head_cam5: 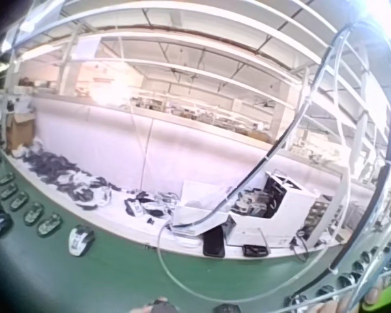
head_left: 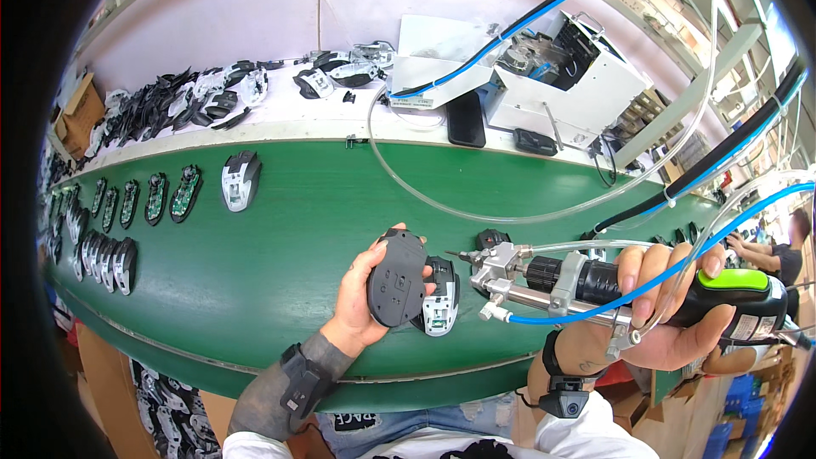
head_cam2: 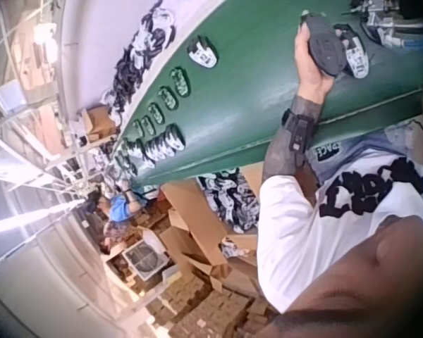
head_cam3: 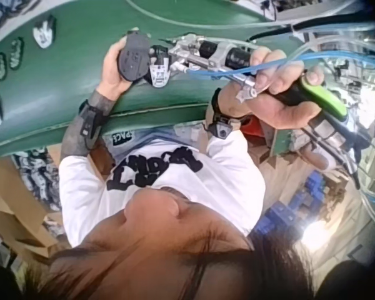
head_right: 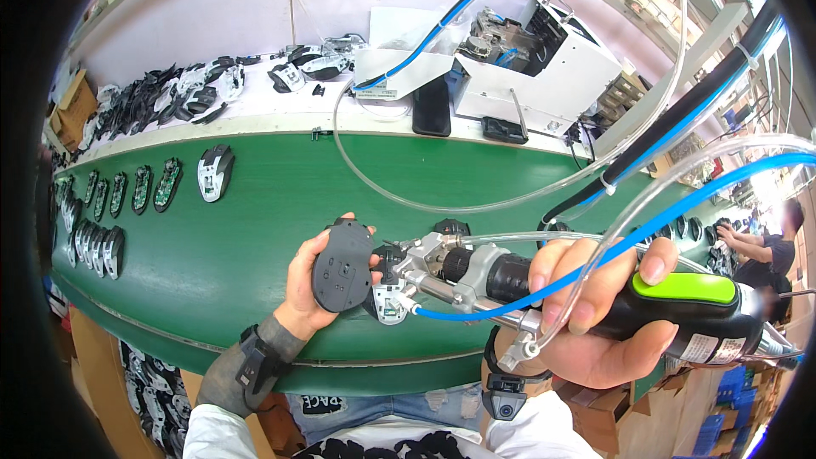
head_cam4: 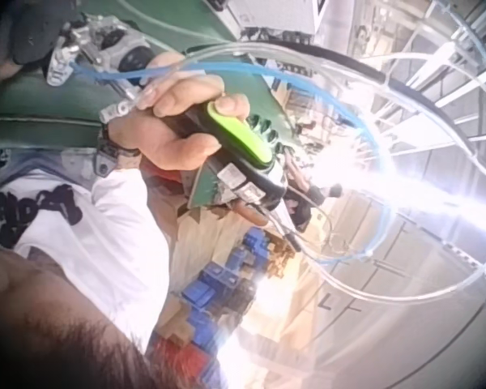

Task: Using a pneumatic screwdriver to fasten screws into the bottom of computer mouse housings on an assembly line.

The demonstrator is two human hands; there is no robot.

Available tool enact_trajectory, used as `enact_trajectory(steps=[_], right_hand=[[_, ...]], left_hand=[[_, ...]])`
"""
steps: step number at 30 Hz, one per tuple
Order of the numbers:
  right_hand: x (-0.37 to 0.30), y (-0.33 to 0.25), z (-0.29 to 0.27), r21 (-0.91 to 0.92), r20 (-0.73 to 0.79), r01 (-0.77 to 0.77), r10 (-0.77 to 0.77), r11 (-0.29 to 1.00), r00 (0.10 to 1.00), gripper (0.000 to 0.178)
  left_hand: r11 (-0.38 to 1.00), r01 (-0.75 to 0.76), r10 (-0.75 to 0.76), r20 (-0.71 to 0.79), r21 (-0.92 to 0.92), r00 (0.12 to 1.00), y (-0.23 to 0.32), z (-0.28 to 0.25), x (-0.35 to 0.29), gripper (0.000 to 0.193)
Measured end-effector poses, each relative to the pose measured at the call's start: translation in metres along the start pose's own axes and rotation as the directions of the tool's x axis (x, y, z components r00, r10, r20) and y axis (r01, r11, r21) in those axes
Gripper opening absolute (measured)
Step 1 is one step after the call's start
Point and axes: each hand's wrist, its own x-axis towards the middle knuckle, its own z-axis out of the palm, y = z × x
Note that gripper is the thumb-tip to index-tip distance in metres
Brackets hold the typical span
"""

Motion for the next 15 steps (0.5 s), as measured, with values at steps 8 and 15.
enact_trajectory(steps=[8, 15], right_hand=[[0.001, 0.0005, -0.0003, -0.007, -0.015, 0.005, -0.005, 1.0, 1.0, 0.041], [0.0019, -0.0054, 0.003, -0.015, -0.034, 0.054, -0.054, 0.998, 0.998, 0.042]], left_hand=[[0.982, -0.147, 0.163, -0.137, 0.121, 0.977, 0.0054, -0.0064, 0.005, 0.045], [0.982, -0.137, 0.155, -0.14, 0.131, 0.978, 0.0072, -0.0025, 0.0007, 0.047]])
